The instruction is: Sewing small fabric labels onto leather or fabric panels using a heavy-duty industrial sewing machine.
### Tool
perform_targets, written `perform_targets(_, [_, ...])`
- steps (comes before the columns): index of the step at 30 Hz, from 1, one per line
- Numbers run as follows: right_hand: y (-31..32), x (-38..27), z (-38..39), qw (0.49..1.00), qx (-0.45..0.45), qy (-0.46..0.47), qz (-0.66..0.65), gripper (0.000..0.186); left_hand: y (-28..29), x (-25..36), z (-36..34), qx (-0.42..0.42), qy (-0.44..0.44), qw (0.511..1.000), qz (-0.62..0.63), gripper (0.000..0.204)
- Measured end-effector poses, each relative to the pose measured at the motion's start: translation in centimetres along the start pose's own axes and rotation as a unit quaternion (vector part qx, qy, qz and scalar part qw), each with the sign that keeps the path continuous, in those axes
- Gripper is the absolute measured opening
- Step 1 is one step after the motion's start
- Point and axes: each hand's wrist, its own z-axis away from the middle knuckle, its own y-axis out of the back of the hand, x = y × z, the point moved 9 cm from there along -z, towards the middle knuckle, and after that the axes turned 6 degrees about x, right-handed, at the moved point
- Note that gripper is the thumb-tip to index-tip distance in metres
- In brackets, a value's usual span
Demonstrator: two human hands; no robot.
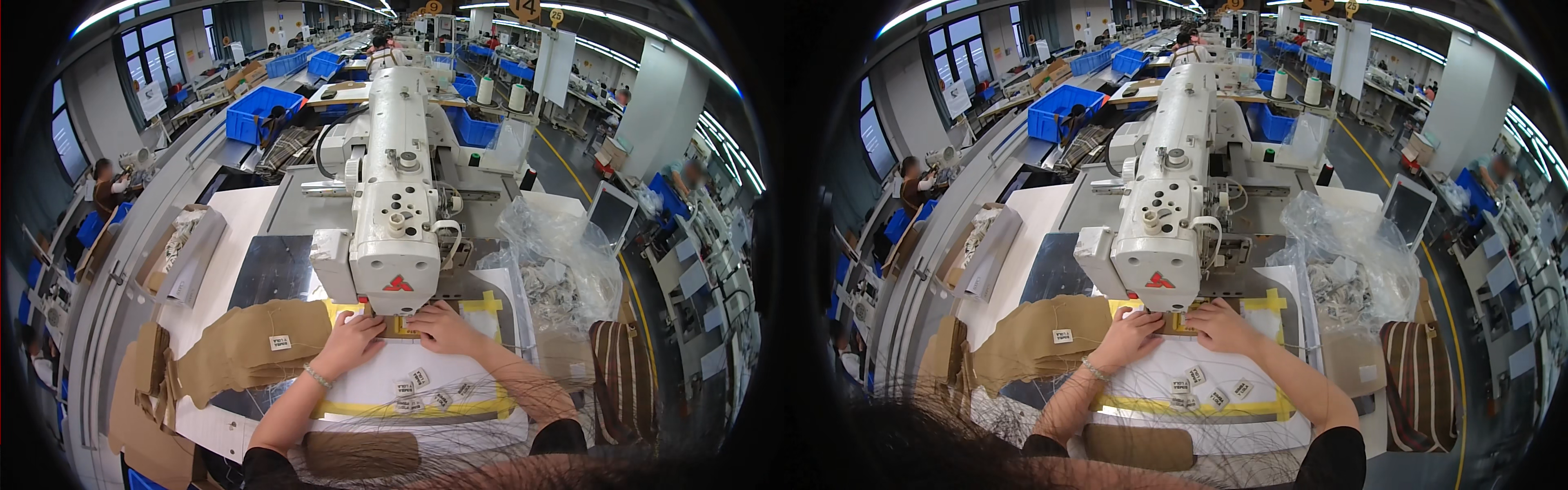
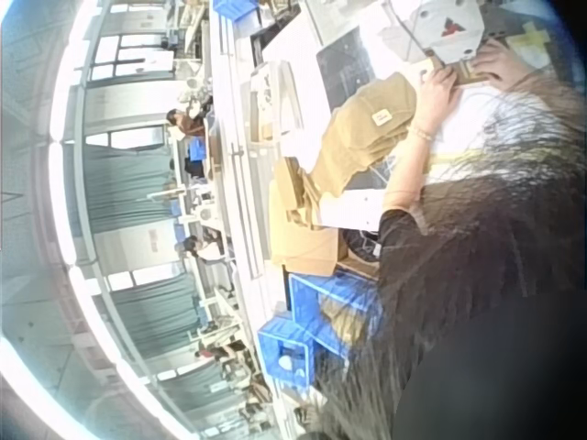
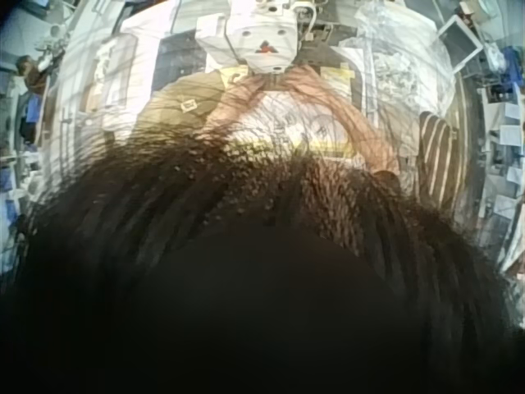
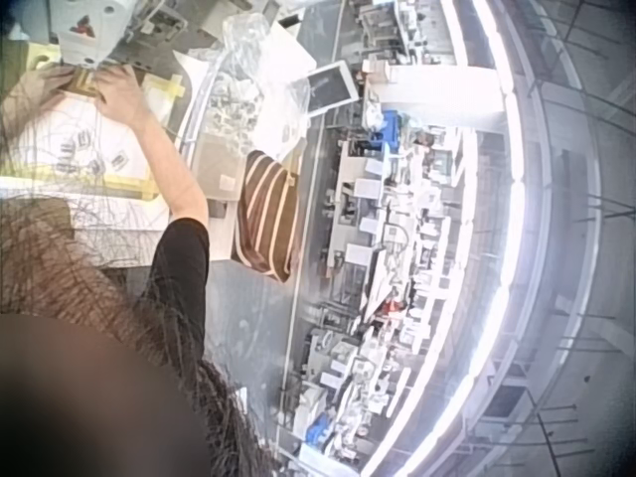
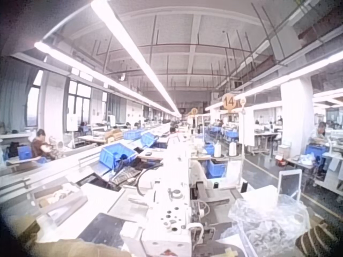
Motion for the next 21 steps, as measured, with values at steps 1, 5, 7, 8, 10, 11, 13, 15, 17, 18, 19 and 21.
perform_targets(1, [0.2,-0.1,0.0,1.0,0.003,0.002,0.002,0.029,0.3,0.1,0.0,0.002,-0.001,1.0,-0.001,0.036])
perform_targets(5, [0.2,-0.1,-0.1,1.0,0.011,0.004,0.006,0.03,1.6,-0.1,0.0,0.006,0.014,1.0,-0.008,0.036])
perform_targets(7, [0.2,-0.1,0.2,1.0,0.018,0.005,0.005,0.03,2.2,-0.1,0.0,0.007,0.017,1.0,-0.013,0.036])
perform_targets(8, [0.3,-0.1,0.3,1.0,0.025,0.007,0.005,0.031,2.3,-0.3,0.0,-0.001,0.026,1.0,-0.011,0.035])
perform_targets(10, [0.0,0.4,0.3,1.0,0.021,-0.005,0.011,0.032,2.3,-0.6,0.1,-0.01,0.035,0.999,-0.011,0.035])
perform_targets(11, [-0.1,0.7,0.2,1.0,0.018,-0.017,0.018,0.032,2.3,-0.7,0.2,-0.006,0.033,0.999,-0.016,0.034])
perform_targets(13, [0.2,1.0,0.2,0.999,0.024,-0.018,0.026,0.033,2.4,-0.7,0.3,-0.003,0.031,0.999,-0.021,0.033])
perform_targets(15, [0.5,1.4,0.1,0.999,0.029,-0.02,0.033,0.033,2.9,-0.6,0.3,0.017,0.03,0.999,-0.015,0.033])
perform_targets(17, [0.5,1.8,0.0,0.999,0.019,-0.027,0.042,0.034,3.1,-0.8,0.4,0.017,0.032,0.999,-0.012,0.033])
perform_targets(18, [0.6,1.8,0.0,0.999,0.02,-0.027,0.042,0.034,3.1,-0.9,0.4,0.018,0.034,0.999,-0.009,0.033])
perform_targets(19, [0.7,1.8,0.0,0.999,0.016,-0.025,0.043,0.034,3.2,-0.9,0.4,0.018,0.033,0.999,-0.009,0.033])
perform_targets(21, [0.8,1.7,0.1,0.999,0.013,-0.024,0.045,0.034,3.3,-0.8,0.2,0.023,0.028,0.999,-0.007,0.032])
